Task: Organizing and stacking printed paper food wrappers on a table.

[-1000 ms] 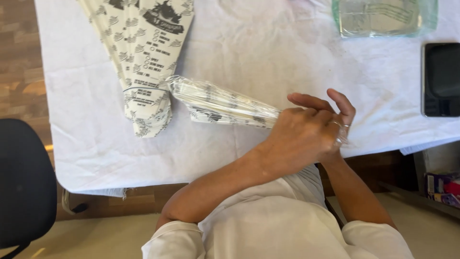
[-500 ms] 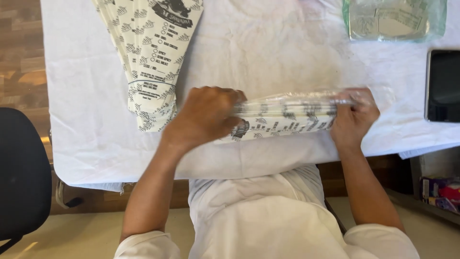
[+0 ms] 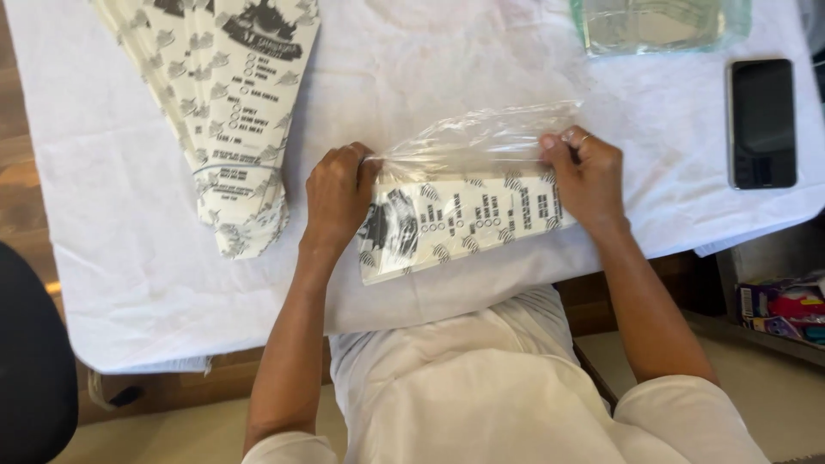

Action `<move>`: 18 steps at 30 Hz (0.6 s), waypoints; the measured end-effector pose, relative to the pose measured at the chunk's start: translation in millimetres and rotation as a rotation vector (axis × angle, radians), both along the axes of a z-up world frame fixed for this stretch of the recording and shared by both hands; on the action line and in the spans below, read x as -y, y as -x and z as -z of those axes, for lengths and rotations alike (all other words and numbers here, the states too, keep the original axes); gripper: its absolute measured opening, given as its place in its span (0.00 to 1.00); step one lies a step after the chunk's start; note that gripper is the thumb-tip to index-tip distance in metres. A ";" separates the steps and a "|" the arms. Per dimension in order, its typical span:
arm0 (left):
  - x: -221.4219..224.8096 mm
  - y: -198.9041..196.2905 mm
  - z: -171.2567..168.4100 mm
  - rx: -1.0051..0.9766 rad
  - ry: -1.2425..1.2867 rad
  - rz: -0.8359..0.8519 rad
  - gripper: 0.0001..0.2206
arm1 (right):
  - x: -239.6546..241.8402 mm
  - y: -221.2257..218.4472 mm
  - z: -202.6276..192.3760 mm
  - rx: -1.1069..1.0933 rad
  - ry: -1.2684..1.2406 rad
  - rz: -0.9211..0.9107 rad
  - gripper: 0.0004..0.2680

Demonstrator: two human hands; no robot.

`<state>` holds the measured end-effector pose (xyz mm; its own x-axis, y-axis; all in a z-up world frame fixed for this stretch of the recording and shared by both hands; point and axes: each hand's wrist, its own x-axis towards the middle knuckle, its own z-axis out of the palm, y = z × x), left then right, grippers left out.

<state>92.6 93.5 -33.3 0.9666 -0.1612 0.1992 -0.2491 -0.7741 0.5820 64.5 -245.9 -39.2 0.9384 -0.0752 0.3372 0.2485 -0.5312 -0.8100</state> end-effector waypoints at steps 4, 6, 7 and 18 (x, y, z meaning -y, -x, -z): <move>5.3 -0.4 -1.9 0.076 -0.039 0.000 0.06 | 1.3 3.1 8.9 0.040 0.060 0.015 0.13; 5.7 -2.8 7.6 0.116 -0.133 -0.013 0.05 | 2.2 4.7 11.3 0.035 0.098 0.023 0.14; 7.4 -4.9 13.0 0.097 -0.181 -0.019 0.06 | 4.6 4.4 12.6 0.005 0.140 0.016 0.16; 5.2 2.5 15.2 0.420 0.043 0.054 0.06 | 23.0 7.3 19.1 0.092 0.166 -0.108 0.19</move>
<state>90.1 88.3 -48.5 0.7907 -0.1922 0.5813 -0.5108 -0.7305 0.4533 57.2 -268.8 -58.3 0.9029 0.0875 0.4209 0.3796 -0.6219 -0.6850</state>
